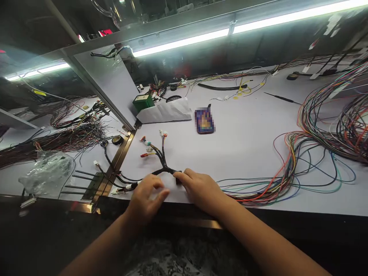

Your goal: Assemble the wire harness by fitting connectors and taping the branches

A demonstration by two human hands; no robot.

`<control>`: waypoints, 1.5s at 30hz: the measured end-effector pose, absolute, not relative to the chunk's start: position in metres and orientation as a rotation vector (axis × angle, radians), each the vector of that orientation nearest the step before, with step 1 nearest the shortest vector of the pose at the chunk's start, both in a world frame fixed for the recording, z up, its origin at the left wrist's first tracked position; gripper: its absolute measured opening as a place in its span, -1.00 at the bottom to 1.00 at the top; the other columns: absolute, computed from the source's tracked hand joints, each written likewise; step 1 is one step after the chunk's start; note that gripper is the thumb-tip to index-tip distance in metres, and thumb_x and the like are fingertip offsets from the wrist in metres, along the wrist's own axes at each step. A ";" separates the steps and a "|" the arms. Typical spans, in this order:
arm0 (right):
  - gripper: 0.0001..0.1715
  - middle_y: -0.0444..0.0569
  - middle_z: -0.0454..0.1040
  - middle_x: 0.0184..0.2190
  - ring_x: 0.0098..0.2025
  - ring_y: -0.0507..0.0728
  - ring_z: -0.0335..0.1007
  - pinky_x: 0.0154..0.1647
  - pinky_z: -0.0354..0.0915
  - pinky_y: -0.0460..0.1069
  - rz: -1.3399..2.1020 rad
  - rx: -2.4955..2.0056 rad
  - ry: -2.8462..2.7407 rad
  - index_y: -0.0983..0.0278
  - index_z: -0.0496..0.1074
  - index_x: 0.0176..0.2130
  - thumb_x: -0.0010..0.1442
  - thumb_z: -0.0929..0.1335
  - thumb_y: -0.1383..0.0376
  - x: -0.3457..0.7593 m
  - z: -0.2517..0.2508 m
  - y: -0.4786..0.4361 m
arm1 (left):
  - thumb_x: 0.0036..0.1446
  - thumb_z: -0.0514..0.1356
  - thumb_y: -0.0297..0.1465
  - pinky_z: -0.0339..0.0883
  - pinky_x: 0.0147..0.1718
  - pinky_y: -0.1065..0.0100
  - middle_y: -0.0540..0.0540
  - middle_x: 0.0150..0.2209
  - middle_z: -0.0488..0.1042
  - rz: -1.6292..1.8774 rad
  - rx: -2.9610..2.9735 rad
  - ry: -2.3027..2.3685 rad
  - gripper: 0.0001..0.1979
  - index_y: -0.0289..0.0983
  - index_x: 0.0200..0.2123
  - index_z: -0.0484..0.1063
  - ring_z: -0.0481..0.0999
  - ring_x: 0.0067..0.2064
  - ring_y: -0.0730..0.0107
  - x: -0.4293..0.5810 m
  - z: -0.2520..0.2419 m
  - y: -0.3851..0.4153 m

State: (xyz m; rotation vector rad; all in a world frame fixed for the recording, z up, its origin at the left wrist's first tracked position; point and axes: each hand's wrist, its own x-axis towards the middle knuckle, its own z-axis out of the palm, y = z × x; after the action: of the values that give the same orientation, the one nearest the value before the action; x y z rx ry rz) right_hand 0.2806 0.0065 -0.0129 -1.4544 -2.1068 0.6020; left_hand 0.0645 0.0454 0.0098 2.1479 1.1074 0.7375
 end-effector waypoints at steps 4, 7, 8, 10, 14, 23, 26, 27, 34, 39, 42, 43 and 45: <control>-0.68 -0.08 0.49 -0.26 -0.33 0.08 0.40 -0.32 0.24 -0.03 0.873 -1.475 -1.892 0.16 0.17 -0.01 0.22 0.24 0.31 0.279 -0.010 0.003 | 0.17 0.15 -0.22 0.15 0.05 0.25 -0.17 0.00 0.39 0.722 1.315 1.064 -0.68 -0.24 -0.07 0.42 0.31 0.07 0.22 0.082 -0.004 0.030; -0.73 -0.09 0.48 -0.30 -0.37 0.06 0.38 -0.35 0.24 -0.04 0.933 -1.454 -1.806 0.17 0.15 -0.07 0.22 0.26 0.27 0.281 -0.008 0.002 | 0.15 0.18 -0.22 0.12 0.08 0.28 -0.14 -0.08 0.44 0.769 0.828 0.868 -0.69 -0.27 -0.10 0.43 0.36 0.02 0.30 0.099 -0.010 0.043; -0.74 -0.10 0.48 -0.31 -0.38 0.06 0.38 -0.35 0.24 -0.04 0.934 -1.455 -1.798 0.17 0.16 -0.08 0.22 0.26 0.26 0.282 -0.007 0.002 | 0.12 0.22 -0.24 0.14 0.05 0.29 -0.12 -0.14 0.47 0.774 0.759 0.814 -0.71 -0.27 -0.13 0.44 0.40 -0.04 0.33 0.103 -0.010 0.047; -0.74 -0.12 0.47 -0.32 -0.38 0.05 0.37 -0.34 0.26 -0.04 0.911 -1.443 -1.828 0.15 0.19 -0.07 0.21 0.26 0.29 0.284 -0.005 0.003 | 0.07 0.27 -0.29 0.20 -0.04 0.33 -0.08 -0.26 0.47 0.784 0.716 0.795 -0.74 -0.28 -0.18 0.44 0.42 -0.15 0.39 0.108 -0.009 0.054; -0.45 -0.04 0.32 0.01 -0.28 0.03 0.38 -0.22 0.30 -0.02 0.743 -1.357 -2.010 0.07 0.22 0.05 0.11 0.21 0.50 0.283 -0.001 0.002 | 0.07 0.27 -0.27 0.23 -0.25 0.43 -0.02 -0.36 0.42 0.788 0.748 0.867 -0.75 -0.31 -0.24 0.41 0.39 -0.31 0.48 0.108 -0.006 0.055; -0.66 -0.07 0.35 -0.07 -0.41 0.01 0.34 -0.43 0.23 -0.07 0.476 -1.476 -2.147 0.11 0.31 -0.08 0.15 0.25 0.41 0.261 -0.001 0.005 | 0.03 0.30 -0.25 0.24 -0.25 0.43 -0.02 -0.38 0.40 0.694 0.607 0.778 -0.74 -0.33 -0.34 0.40 0.38 -0.32 0.49 0.113 -0.008 0.053; -0.69 -0.07 0.37 -0.13 -0.36 0.03 0.36 -0.39 0.26 -0.05 0.584 -1.434 -1.974 0.17 0.27 -0.19 0.11 0.18 0.50 0.265 -0.005 0.000 | 0.04 0.29 -0.25 0.23 -0.24 0.42 -0.02 -0.41 0.41 0.688 0.635 0.778 -0.75 -0.34 -0.40 0.41 0.37 -0.33 0.50 0.112 -0.010 0.053; -0.71 -0.06 0.38 -0.15 -0.34 0.04 0.37 -0.36 0.28 -0.04 0.665 -1.434 -1.843 0.17 0.25 -0.19 0.12 0.18 0.49 0.268 -0.006 -0.002 | 0.05 0.29 -0.27 0.24 -0.20 0.40 -0.03 -0.39 0.43 0.705 0.652 0.780 -0.76 -0.34 -0.38 0.42 0.39 -0.30 0.48 0.111 -0.011 0.052; -0.78 -0.19 0.38 -0.45 -0.60 -0.07 0.26 -0.63 0.23 -0.16 1.866 -1.363 -0.846 0.21 0.21 -0.23 0.06 0.31 0.32 0.287 -0.006 0.012 | 0.10 0.25 -0.33 0.10 0.12 0.23 -0.05 -0.28 0.50 0.908 0.903 0.594 -0.87 -0.25 -0.29 0.45 0.39 0.01 0.31 0.106 -0.007 0.053; -0.77 -0.16 0.43 -0.44 -0.67 -0.12 0.18 -0.71 0.16 -0.19 2.169 -1.286 -0.980 0.25 0.30 -0.25 0.01 0.34 0.34 0.293 -0.002 0.026 | 0.19 0.14 -0.22 0.17 0.09 0.07 -0.11 -0.06 0.45 0.856 1.022 0.473 -0.80 -0.22 -0.23 0.28 0.50 -0.07 0.27 0.114 0.005 0.060; -0.69 -0.10 0.46 -0.38 -0.57 -0.05 0.33 -0.61 0.26 -0.15 2.064 -1.378 -1.018 0.23 0.29 -0.18 0.06 0.37 0.20 0.301 -0.003 0.025 | 0.23 0.08 -0.20 0.38 -0.17 0.20 -0.11 -0.09 0.43 0.876 1.042 0.587 -0.78 -0.21 -0.19 0.20 0.55 -0.24 0.33 0.118 0.005 0.059; -0.67 -0.07 0.47 -0.33 -0.50 -0.02 0.38 -0.55 0.30 -0.13 2.005 -1.395 -1.077 0.24 0.30 -0.16 0.07 0.38 0.19 0.304 -0.004 0.023 | 0.23 0.08 -0.18 0.40 -0.27 0.27 -0.10 -0.09 0.42 0.874 1.041 0.644 -0.77 -0.20 -0.18 0.19 0.55 -0.26 0.33 0.119 0.005 0.058; -0.64 0.00 0.47 -0.18 -0.33 0.04 0.44 -0.39 0.36 -0.08 1.787 -1.427 -1.207 0.24 0.32 -0.10 0.09 0.37 0.20 0.312 -0.003 0.018 | 0.21 0.08 -0.15 0.39 -0.39 0.36 -0.11 -0.06 0.41 0.859 1.031 0.756 -0.74 -0.19 -0.18 0.16 0.55 -0.28 0.34 0.119 0.004 0.057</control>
State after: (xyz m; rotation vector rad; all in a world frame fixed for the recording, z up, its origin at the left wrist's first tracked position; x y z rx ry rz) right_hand 0.3120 0.0185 -0.0035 -1.4274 -1.2071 1.7872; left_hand 0.1195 0.0569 0.0037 1.0312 0.7562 0.8592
